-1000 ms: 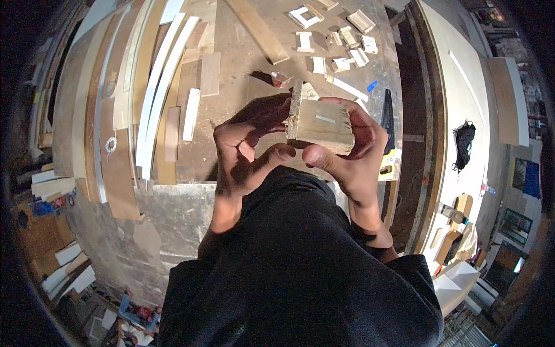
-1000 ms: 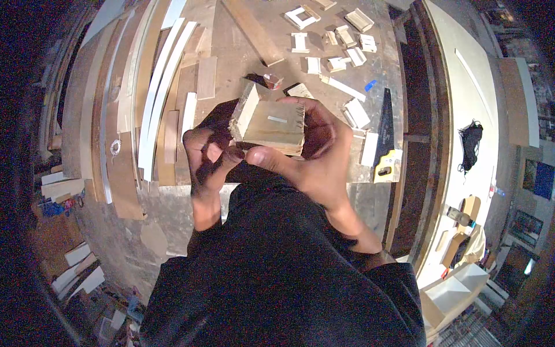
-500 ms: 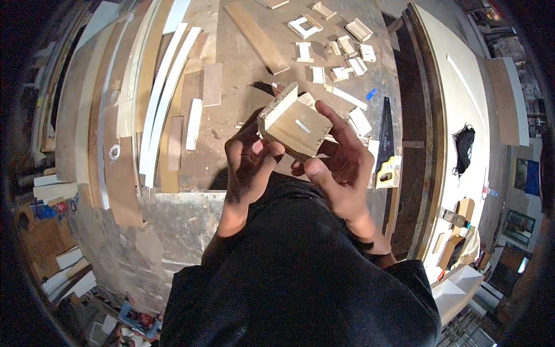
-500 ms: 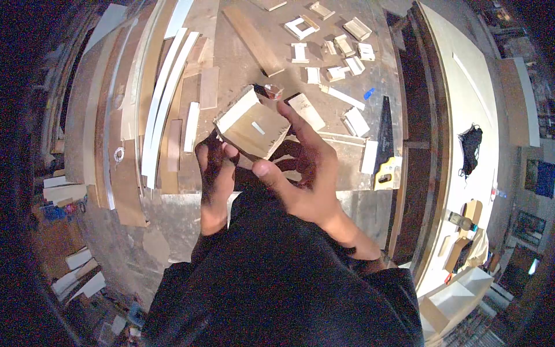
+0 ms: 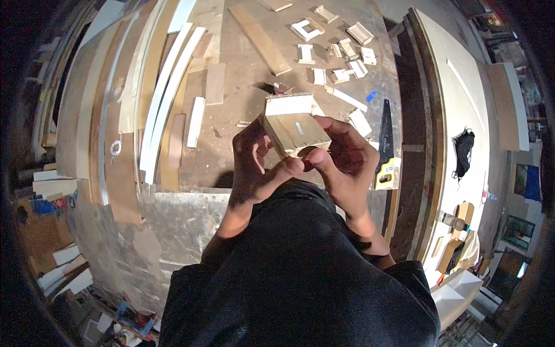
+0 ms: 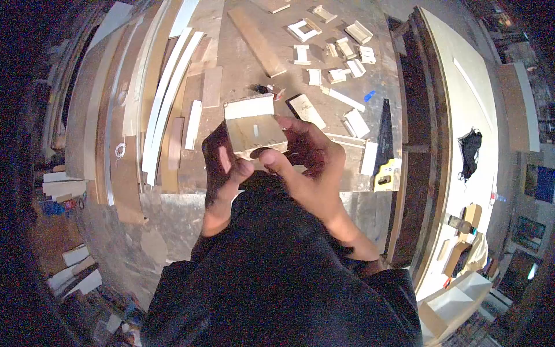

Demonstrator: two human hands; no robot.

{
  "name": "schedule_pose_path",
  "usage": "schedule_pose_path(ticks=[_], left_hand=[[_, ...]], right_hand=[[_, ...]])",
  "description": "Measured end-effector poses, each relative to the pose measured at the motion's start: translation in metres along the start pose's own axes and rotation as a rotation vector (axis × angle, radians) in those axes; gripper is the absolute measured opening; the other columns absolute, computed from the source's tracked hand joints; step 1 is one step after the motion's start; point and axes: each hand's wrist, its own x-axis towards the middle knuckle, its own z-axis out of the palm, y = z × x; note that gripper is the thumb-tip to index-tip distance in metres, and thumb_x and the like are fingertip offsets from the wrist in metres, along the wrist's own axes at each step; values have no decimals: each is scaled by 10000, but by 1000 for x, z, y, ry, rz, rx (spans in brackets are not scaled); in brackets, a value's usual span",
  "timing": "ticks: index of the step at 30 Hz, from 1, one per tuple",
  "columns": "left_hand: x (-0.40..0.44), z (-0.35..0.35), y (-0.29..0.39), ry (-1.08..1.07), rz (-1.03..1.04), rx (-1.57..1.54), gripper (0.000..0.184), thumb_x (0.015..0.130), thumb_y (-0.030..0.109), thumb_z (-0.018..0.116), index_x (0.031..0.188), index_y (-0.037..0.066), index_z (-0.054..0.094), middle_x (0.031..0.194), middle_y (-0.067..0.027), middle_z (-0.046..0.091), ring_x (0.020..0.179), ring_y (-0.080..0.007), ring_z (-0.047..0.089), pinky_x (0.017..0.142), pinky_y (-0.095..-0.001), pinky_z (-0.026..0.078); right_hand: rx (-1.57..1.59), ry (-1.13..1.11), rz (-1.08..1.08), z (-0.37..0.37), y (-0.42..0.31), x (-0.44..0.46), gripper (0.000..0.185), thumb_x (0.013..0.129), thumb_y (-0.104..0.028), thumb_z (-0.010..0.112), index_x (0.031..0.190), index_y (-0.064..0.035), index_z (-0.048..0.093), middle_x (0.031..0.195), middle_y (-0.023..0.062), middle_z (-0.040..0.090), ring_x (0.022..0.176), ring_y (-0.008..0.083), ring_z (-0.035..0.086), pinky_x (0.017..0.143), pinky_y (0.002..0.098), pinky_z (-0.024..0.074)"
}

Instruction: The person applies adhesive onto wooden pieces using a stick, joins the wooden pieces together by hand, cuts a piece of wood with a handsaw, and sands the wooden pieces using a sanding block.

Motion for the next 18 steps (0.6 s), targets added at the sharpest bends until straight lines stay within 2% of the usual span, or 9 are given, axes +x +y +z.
schedule_pose_path(ticks=[1, 3, 5, 8, 9, 11, 12, 17, 18], left_hand=[[-1, 2, 1, 2, 4, 1, 675, 778, 391, 811, 1225, -40, 545, 1146, -121, 621, 1058, -185, 608, 925, -331, 476], [-3, 8, 4, 77, -33, -187, 692, 798, 452, 770, 1234, -36, 546, 1155, -115, 621, 1069, -174, 593, 937, -325, 452], [-9, 3, -2, 75, -45, -204, 705, 830, 465, 726, 1287, -29, 517, 1190, -124, 618, 1107, -196, 591, 973, -347, 440], [-13, 3, -3, 129, -118, -535, 692, 937, 460, 543, 1412, -19, 385, 1278, -181, 578, 1153, -310, 593, 986, -437, 463], [-13, 4, 0, 127, -116, -534, 692, 937, 460, 543, 1412, -19, 385, 1278, -181, 578, 1153, -310, 593, 986, -437, 463], [-7, 6, 10, -30, -193, -788, 746, 941, 530, 464, 1430, -21, 345, 1296, -218, 555, 1134, -377, 595, 956, -476, 486], [-5, 9, 11, 5, -203, -837, 791, 932, 583, 415, 1446, -10, 315, 1296, -244, 545, 1096, -435, 603, 891, -513, 527], [-4, 7, 11, -80, -292, -960, 773, 925, 593, 412, 1455, 39, 318, 1306, -251, 538, 1053, -443, 621, 811, -542, 565], [-6, 7, 8, -59, -328, -1061, 758, 927, 588, 408, 1445, 39, 335, 1301, -248, 543, 1045, -434, 626, 809, -539, 564]], right_hand=[[36, -8, 67, -3, 2, -2, 499, 794, -56, 789, 1204, 100, 551, 1041, 138, 667, 897, 155, 654, 732, 265, 544], [37, -23, 57, -12, 4, -3, 496, 788, -62, 796, 1195, 92, 557, 1033, 125, 660, 880, 153, 651, 749, 267, 538], [41, -39, 46, -17, 2, -2, 493, 782, -69, 802, 1186, 83, 563, 1024, 111, 653, 862, 151, 647, 767, 269, 532], [36, -26, -3, -20, -3, 1, 551, 748, -77, 822, 1220, 51, 568, 1079, 101, 628, 871, 145, 634, 779, 279, 523], [36, -25, -5, -20, -6, 1, 551, 748, -77, 822, 1220, 51, 568, 1079, 101, 628, 871, 145, 634, 779, 279, 523], [-22, -107, -7, -22, -11, 0, 597, 733, -88, 832, 1247, 49, 562, 1091, 97, 629, 875, 147, 635, 767, 278, 522], [-21, -108, -10, -22, -11, 0, 597, 733, -88, 832, 1247, 49, 562, 1091, 97, 629, 875, 147, 635, 767, 278, 522], [-54, -223, 44, -30, -7, 8, 624, 723, -149, 847, 1260, 24, 580, 1097, 81, 647, 866, 139, 632, 753, 281, 521], [-52, -225, 42, -33, -5, 10, 624, 723, -149, 847, 1260, 24, 580, 1097, 81, 647, 866, 139, 632, 753, 281, 521]])
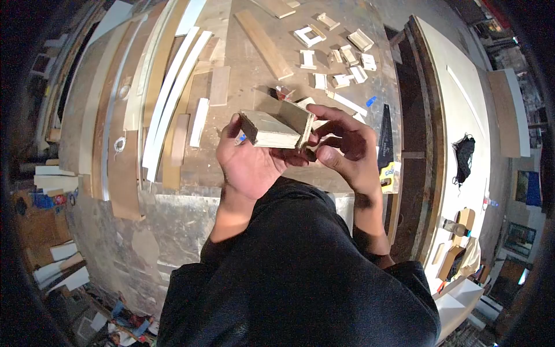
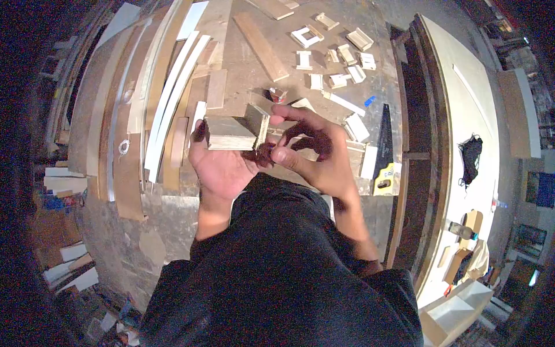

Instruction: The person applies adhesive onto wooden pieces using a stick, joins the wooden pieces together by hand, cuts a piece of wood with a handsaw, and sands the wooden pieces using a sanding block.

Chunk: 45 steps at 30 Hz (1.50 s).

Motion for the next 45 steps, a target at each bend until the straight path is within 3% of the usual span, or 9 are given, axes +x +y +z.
schedule_pose_path(ticks=[2, 15, 20, 22, 27, 33, 36, 40, 45], left_hand=[[-2, 0, -3, 17, -20, -103, 744, 929, 582, 404, 1435, 40, 353, 1296, -246, 547, 1037, -425, 631, 807, -536, 563], [-5, 1, -14, 140, -38, -69, 616, 951, 494, 444, 1316, -1, 488, 1194, -231, 613, 959, -389, 653, 744, -499, 563], [-11, -12, -13, 128, -36, 100, 492, 989, 388, 453, 1296, 6, 505, 1172, -188, 628, 946, -332, 668, 714, -453, 577], [-12, -15, -16, 248, 209, 471, 415, 998, 304, 490, 1283, 4, 521, 1116, -115, 644, 939, -227, 660, 738, -332, 552], [-7, -2, -13, 303, 418, 704, 411, 986, 268, 556, 1281, -19, 535, 1095, -63, 640, 981, -126, 578, 808, -201, 439], [-7, 15, -15, 124, 530, 835, 611, 835, 163, 755, 1341, -56, 492, 1232, -167, 597, 1106, -159, 540, 925, -254, 431], [-9, 10, -14, 176, 512, 914, 653, 771, 95, 793, 1331, -69, 499, 1096, -109, 616, 997, -120, 542, 874, -234, 418], [-11, 10, -13, 206, 443, 983, 654, 765, 109, 794, 1329, -62, 510, 876, 20, 497, 786, -58, 432, 759, -197, 364], [-13, 6, -15, 207, 491, 1023, 649, 766, 124, 800, 1323, -57, 521, 841, 37, 463, 751, -45, 398, 735, -192, 351]], right_hand=[[7, -152, -2, -4, 4, 3, 659, 710, -195, 861, 1270, 12, 582, 1089, 67, 654, 867, 136, 625, 759, 286, 521], [5, -179, -14, -11, 11, 1, 753, 659, -241, 902, 1291, -6, 569, 1138, 58, 644, 898, 121, 605, 665, 255, 472], [194, -123, -16, -11, 9, -2, 763, 651, -164, 896, 1297, 17, 533, 1126, 79, 644, 901, 144, 624, 770, 289, 523], [214, -110, 5, -11, 9, -2, 744, 656, -142, 889, 1290, 23, 536, 1119, 81, 641, 908, 153, 623, 793, 303, 528], [253, -68, 58, -4, 10, -1, 675, 687, -82, 856, 1269, 51, 541, 1107, 85, 628, 924, 168, 617, 819, 321, 533], [303, -52, 73, -1, 11, 0, 638, 696, -28, 836, 1250, 83, 539, 1107, 92, 617, 916, 162, 611, 840, 320, 531], [327, -51, 75, -1, 11, -1, 643, 692, -17, 838, 1252, 84, 537, 1116, 96, 617, 922, 163, 612, 846, 318, 530], [323, -41, 62, 0, 11, -3, 645, 699, -10, 835, 1259, 92, 529, 1108, 103, 625, 920, 162, 620, 837, 313, 537], [313, -15, 41, 2, 11, -6, 645, 707, -10, 832, 1261, 101, 521, 1078, 100, 638, 909, 159, 627, 814, 309, 548]])
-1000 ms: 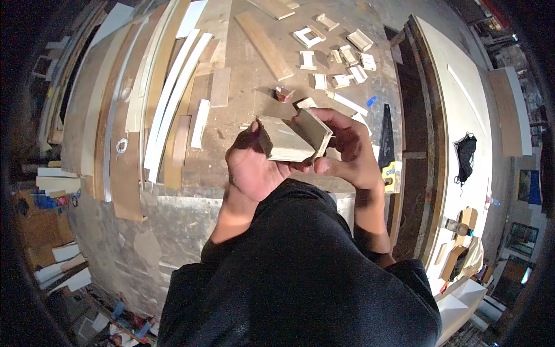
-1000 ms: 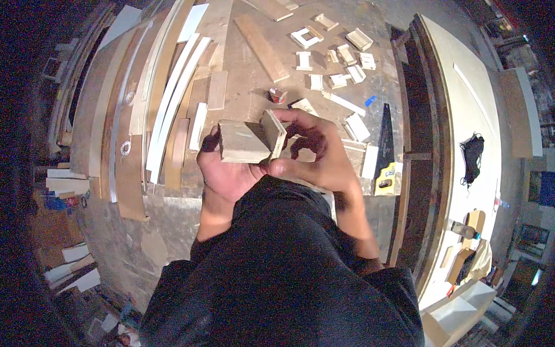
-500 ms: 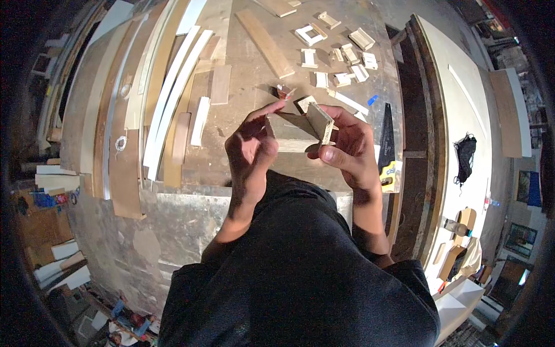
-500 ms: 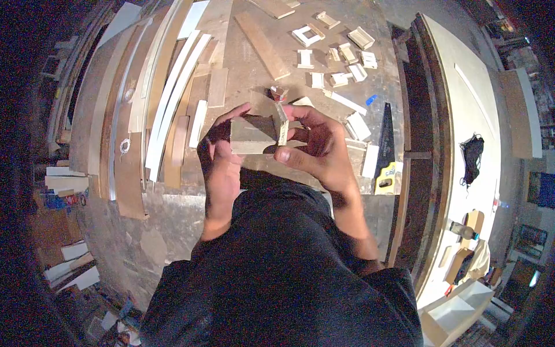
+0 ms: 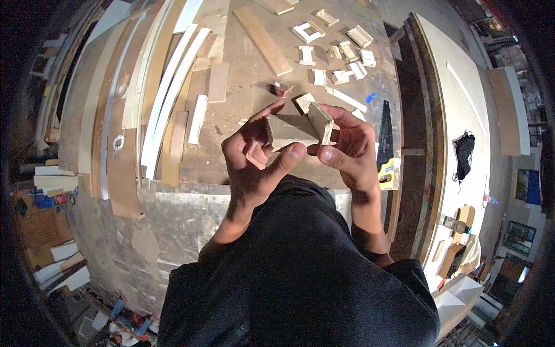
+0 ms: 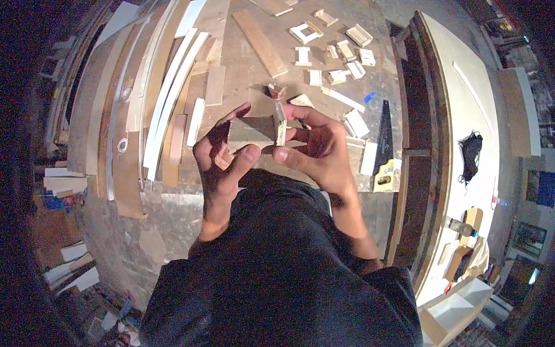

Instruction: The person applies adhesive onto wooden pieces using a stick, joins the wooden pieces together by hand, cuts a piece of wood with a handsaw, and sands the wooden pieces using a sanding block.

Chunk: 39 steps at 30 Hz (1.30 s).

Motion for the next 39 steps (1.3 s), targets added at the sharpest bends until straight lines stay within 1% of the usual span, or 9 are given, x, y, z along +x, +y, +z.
schedule_pose_path(ticks=[12, 15, 20, 24, 25, 28, 29, 36, 39], left_hand=[[-6, 5, 8, 10, -61, -2, 634, 791, 84, 778, 1318, -103, 480, 918, -22, 535, 1000, -135, 558, 883, -275, 452], [-5, 7, 8, 0, -35, -39, 631, 792, 70, 772, 1321, -101, 475, 994, -56, 572, 1068, -169, 566, 927, -301, 466], [-4, 6, 3, 4, -48, -112, 639, 800, 66, 759, 1334, -101, 450, 1307, -191, 540, 1179, -219, 547, 985, -354, 470], [-2, 5, 6, -17, -40, -85, 727, 797, 101, 773, 1378, -115, 392, 1327, -222, 517, 1211, -245, 535, 1020, -373, 456], [-2, 10, 11, 30, -15, -74, 767, 774, 113, 790, 1383, -124, 388, 1303, -229, 530, 1181, -257, 562, 959, -359, 508], [1, 8, 16, 29, 167, 112, 789, 741, 115, 808, 1377, -120, 406, 1277, -223, 541, 1136, -264, 594, 872, -336, 561], [3, 8, 11, 53, 227, 135, 802, 716, 114, 817, 1375, -112, 420, 1250, -214, 549, 1092, -261, 620, 810, -317, 588], [3, 12, 7, 50, 290, 172, 801, 709, 117, 824, 1378, -89, 436, 1161, -186, 592, 1022, -239, 652, 773, -315, 592], [2, 13, 12, 41, 273, 211, 790, 717, 130, 821, 1377, -84, 442, 1105, -173, 614, 982, -223, 667, 761, -310, 592]], right_hand=[[18, 6, -27, 2, 5, -4, 644, 708, 10, 826, 1261, 112, 513, 1043, 95, 639, 877, 150, 619, 777, 296, 548], [0, 15, -29, 0, 5, -3, 627, 708, 13, 825, 1251, 107, 525, 1066, 100, 632, 880, 152, 620, 781, 299, 550], [25, 29, -57, 0, 9, -3, 605, 710, 8, 827, 1230, 114, 537, 1147, 130, 601, 888, 166, 624, 789, 306, 555], [8, -33, -90, 1, 9, 1, 716, 716, -118, 857, 1301, 85, 496, 1261, 149, 572, 928, 206, 645, 823, 351, 575], [13, -38, -96, -2, 11, 2, 716, 716, -118, 857, 1301, 85, 496, 1261, 149, 572, 928, 206, 645, 823, 351, 575], [96, -47, -42, -9, 14, -1, 871, 691, -324, 876, 1337, 85, 461, 1329, 167, 543, 1043, 227, 645, 841, 369, 582], [132, -30, -21, -11, 14, -4, 829, 695, -292, 875, 1323, 83, 483, 1311, 165, 558, 1051, 230, 645, 831, 359, 580], [80, 0, -103, -24, 31, -5, 468, 750, -143, 828, 1133, 63, 656, 1216, 160, 615, 977, 211, 650, 770, 326, 582], [69, 10, -157, -21, 32, -6, 430, 759, -148, 822, 1097, 72, 671, 1195, 156, 620, 914, 195, 652, 725, 304, 583]])
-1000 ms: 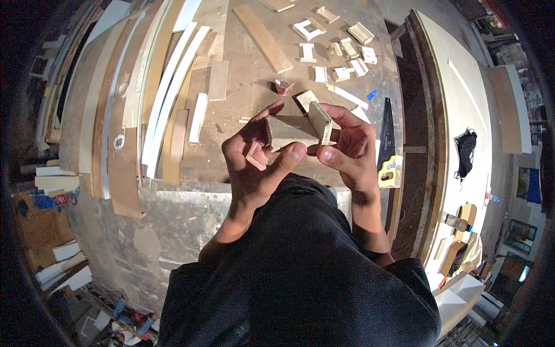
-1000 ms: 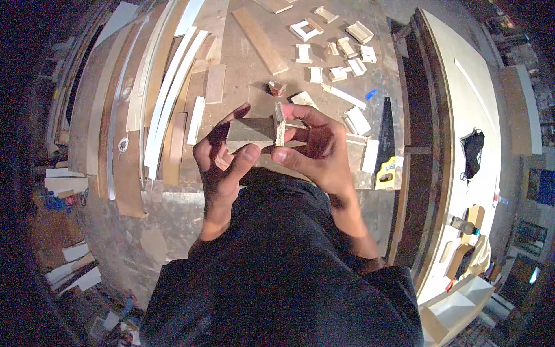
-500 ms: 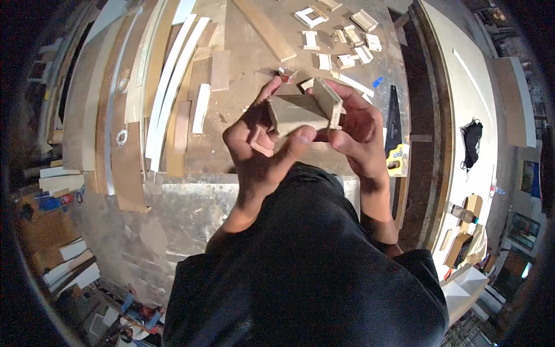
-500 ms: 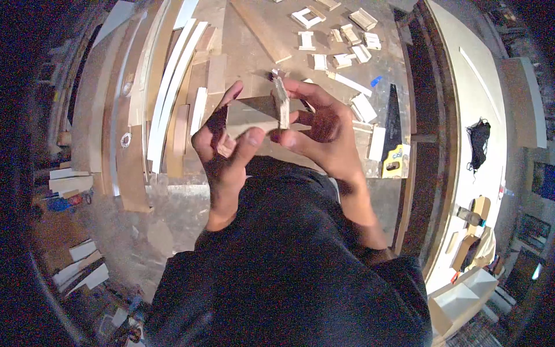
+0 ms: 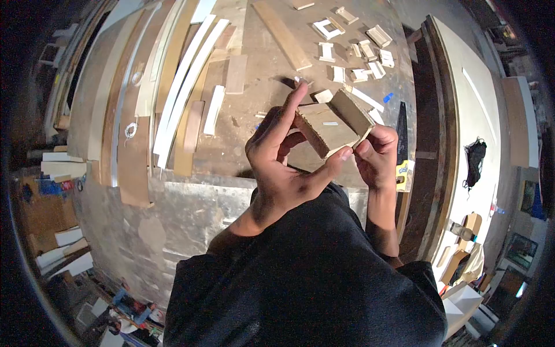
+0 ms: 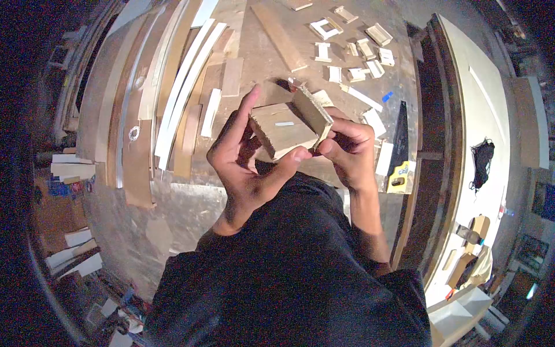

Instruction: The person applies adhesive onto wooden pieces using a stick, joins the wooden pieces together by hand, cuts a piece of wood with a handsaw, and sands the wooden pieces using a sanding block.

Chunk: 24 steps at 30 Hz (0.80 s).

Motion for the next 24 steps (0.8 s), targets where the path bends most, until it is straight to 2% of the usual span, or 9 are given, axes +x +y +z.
schedule_pose_path(ticks=[6, 13, 18, 24], left_hand=[[0, 0, 1, 1, -56, 23, 785, 720, 147, 817, 1374, -80, 447, 1065, -164, 621, 968, -213, 670, 768, -309, 591], [2, -1, -6, 32, -45, 15, 801, 711, 188, 832, 1374, -61, 459, 1077, -155, 613, 966, -204, 668, 768, -302, 594], [0, 0, -11, 77, -20, 11, 788, 704, 175, 831, 1369, -49, 472, 1071, -143, 614, 984, -204, 661, 772, -305, 597], [-4, -2, -7, 54, -100, -36, 761, 715, 94, 818, 1368, -66, 462, 1142, -163, 605, 1012, -216, 651, 805, -301, 582]], right_hand=[[-50, 4, -22, -1, 1, -1, 386, 788, -136, 797, 1073, 93, 672, 1159, 164, 617, 855, 208, 667, 695, 317, 602], [-8, -4, -2, 16, -10, 2, 333, 812, -82, 767, 1072, 102, 668, 1153, 167, 615, 899, 218, 660, 740, 344, 607], [-364, 2, -112, 20, -14, 1, 260, 816, 36, 719, 1061, 105, 672, 1035, 154, 641, 892, 210, 648, 758, 331, 599], [-470, 44, -136, 32, -20, -1, 232, 800, 95, 703, 1031, 102, 689, 994, 154, 653, 856, 193, 650, 718, 286, 577]])
